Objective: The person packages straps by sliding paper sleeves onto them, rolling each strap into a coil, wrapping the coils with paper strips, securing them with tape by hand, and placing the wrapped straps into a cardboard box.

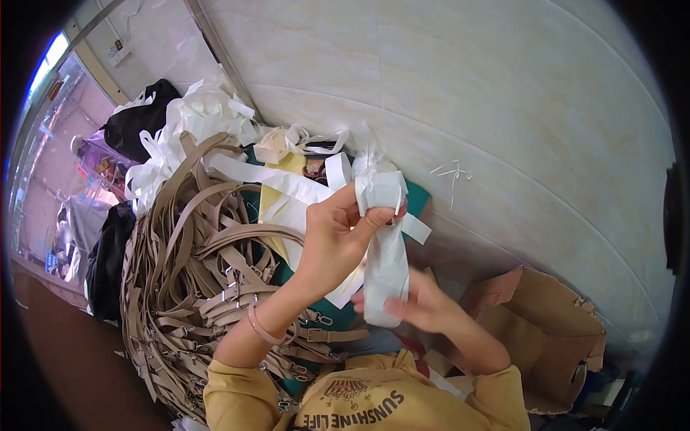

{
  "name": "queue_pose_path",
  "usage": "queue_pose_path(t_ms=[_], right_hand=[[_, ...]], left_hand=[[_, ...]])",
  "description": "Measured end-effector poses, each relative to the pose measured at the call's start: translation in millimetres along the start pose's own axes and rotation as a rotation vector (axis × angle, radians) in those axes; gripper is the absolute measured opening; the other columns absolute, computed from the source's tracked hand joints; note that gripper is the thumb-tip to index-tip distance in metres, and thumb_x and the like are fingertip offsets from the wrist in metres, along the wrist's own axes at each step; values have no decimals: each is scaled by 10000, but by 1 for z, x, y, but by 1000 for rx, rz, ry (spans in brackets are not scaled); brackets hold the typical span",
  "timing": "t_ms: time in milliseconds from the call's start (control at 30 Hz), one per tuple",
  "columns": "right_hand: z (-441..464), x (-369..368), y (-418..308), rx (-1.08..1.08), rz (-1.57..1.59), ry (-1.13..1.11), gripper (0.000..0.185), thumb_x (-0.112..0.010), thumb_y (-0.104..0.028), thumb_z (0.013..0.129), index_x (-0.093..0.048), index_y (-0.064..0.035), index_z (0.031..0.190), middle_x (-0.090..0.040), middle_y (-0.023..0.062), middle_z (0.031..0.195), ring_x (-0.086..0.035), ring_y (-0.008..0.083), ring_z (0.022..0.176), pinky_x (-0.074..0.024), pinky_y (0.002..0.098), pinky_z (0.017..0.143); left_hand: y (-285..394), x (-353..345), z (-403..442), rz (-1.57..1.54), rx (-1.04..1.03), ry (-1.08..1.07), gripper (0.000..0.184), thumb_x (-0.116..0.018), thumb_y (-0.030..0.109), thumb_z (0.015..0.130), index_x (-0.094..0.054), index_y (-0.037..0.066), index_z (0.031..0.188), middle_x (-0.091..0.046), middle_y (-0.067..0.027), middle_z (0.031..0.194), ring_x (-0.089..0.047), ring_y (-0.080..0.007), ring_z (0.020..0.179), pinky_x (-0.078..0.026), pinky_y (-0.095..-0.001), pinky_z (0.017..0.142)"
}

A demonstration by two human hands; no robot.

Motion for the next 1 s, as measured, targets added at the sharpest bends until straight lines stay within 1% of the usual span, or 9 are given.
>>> queue_pose_path(t_ms=[200,267,367,433,600,667,767,833,1000], right_hand=[[33,33,-14,149,-31,359,263,-520,-140,933,-479,7,1148,-613,64,959,-603,123,906,-482,259,756],[30,46,-25,286,-442,501,202,-517,-104,931,-520,-4,1107,-625,38,850,-605,95,815,-480,234,698],[30,50,-43,298,-566,512,180,-533,-93,917,-549,-24,1083,-630,44,769,-577,75,682,-462,230,585],[29,52,-49,317,-627,509,187,-539,-92,913,-550,-31,1089,-629,52,741,-568,77,637,-454,235,552],[27,59,-45,173,-707,478,153,-538,-73,906,-564,-9,1043,-623,48,795,-568,76,658,-452,225,582],[27,58,-41,104,-651,479,170,-560,-109,899,-567,-26,1048,-621,64,754,-574,96,622,-455,241,562],[28,51,-25,49,-546,475,206,-588,-167,892,-567,-35,1050,-620,86,732,-584,121,596,-461,260,553],[25,42,-19,8,-454,429,273,-600,-217,889,-552,0,1047,-630,109,800,-602,130,651,-473,272,596],[16,29,-8,43,-519,425,265,-572,-199,908,-535,21,1052,-641,89,830,-616,112,714,-485,263,648]], left_hand=[[4,0,-9,-101,136,-187,226,-603,92,877,-586,-33,1065,-659,-66,884,-604,-93,741,-492,-223,671],[5,1,-17,-224,285,-390,279,-613,95,869,-554,-44,1104,-654,-82,888,-608,-101,730,-496,-231,664],[14,3,-29,-624,591,-605,323,-580,89,883,-500,-63,1156,-643,-105,920,-620,-125,742,-498,-230,673],[13,10,-31,-595,690,-591,430,-552,195,894,-438,-95,1190,-612,-138,830,-607,-192,697,-489,-275,623],[22,7,-21,-985,971,-553,470,-468,331,949,-440,-64,1203,-445,-18,681,-375,-99,552,-363,-227,521],[14,13,-16,-928,959,-507,461,-466,331,955,-451,-61,1197,-333,13,647,-262,-96,551,-291,-249,503],[6,16,-7,-861,778,-515,417,-434,310,967,-482,-49,1172,-502,-19,722,-456,-101,601,-392,-246,555],[12,13,0,-433,682,-260,368,-444,245,965,-510,-43,1184,-632,-89,956,-613,-156,843,-501,-281,711],[1,-1,1,-282,471,-315,350,-488,178,943,-506,-53,1206,-595,-154,1151,-586,-217,1063,-478,-332,911]])
Point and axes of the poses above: each hand's wrist, its own z-axis towards the middle knuckle, its own x-axis out of the back of the hand, y = z × x, the point moved 4 cm from there along z, towards the middle knuckle
